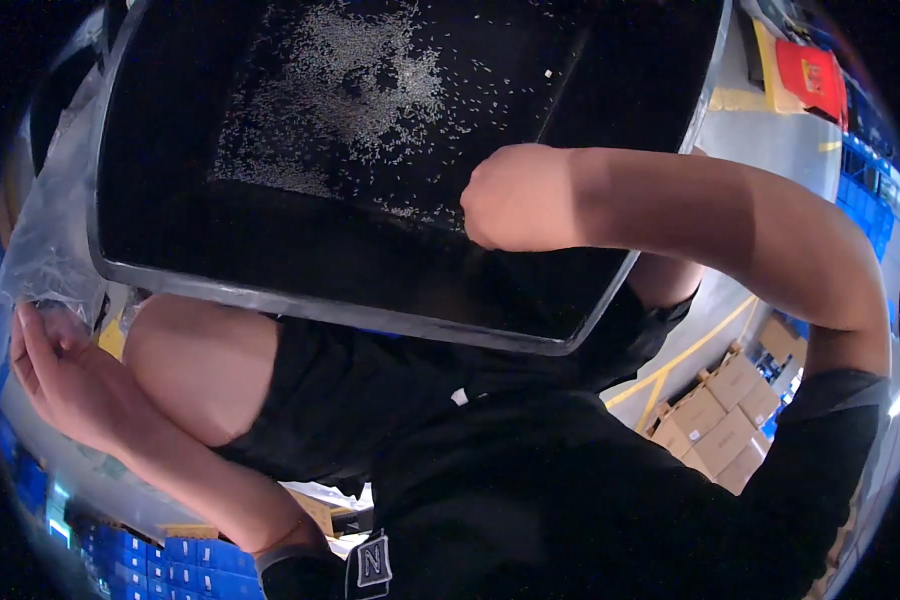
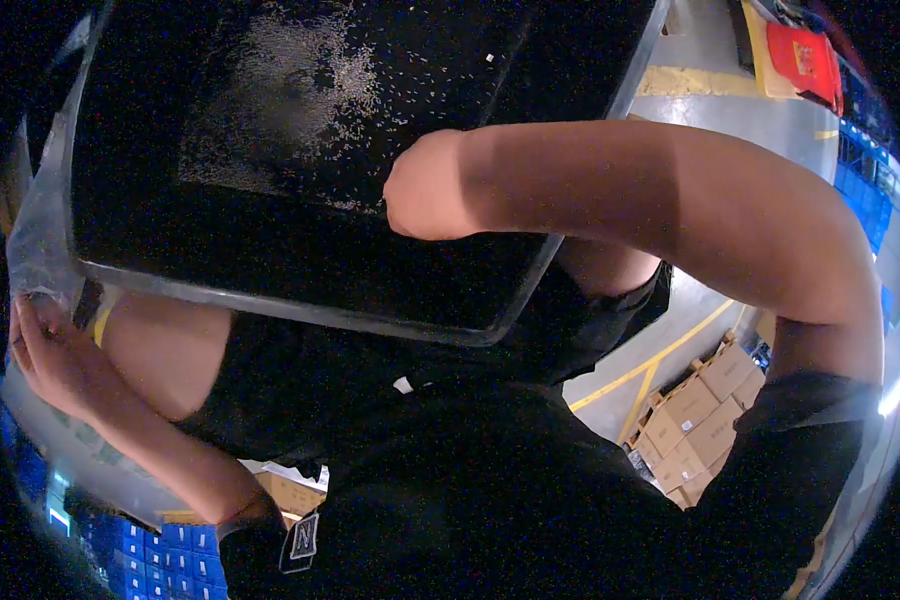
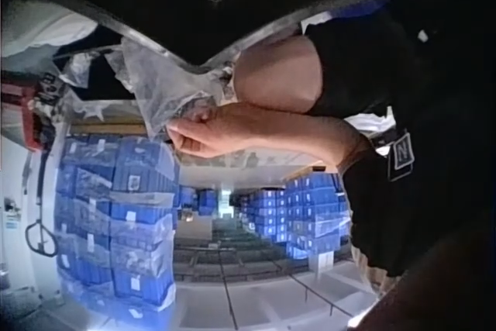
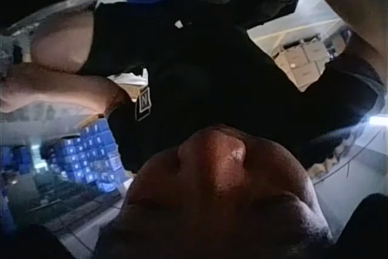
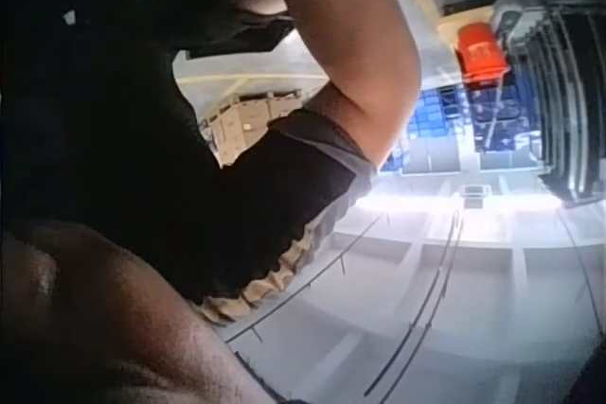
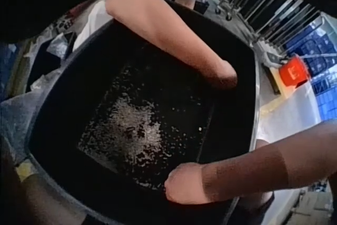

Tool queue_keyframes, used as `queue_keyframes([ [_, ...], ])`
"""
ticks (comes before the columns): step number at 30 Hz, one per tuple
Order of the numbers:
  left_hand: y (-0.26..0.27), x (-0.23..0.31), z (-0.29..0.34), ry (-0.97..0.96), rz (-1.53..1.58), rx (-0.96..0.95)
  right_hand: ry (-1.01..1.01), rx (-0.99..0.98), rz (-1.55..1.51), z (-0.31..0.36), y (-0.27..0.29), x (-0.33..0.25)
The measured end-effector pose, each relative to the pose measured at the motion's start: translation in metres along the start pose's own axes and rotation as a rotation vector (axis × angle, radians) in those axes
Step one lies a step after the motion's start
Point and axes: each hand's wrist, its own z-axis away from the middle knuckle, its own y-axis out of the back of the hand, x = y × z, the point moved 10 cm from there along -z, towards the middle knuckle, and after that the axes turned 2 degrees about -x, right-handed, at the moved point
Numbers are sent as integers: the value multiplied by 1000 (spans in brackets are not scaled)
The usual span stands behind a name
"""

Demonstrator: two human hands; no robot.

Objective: Sort and pack small metal components from a large bin into individual plastic bags.

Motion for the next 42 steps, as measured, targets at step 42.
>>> queue_keyframes([
  [42, 0, -4, 5, 45, 54, -4, -845, 353, -149, 282, 36, 133],
])
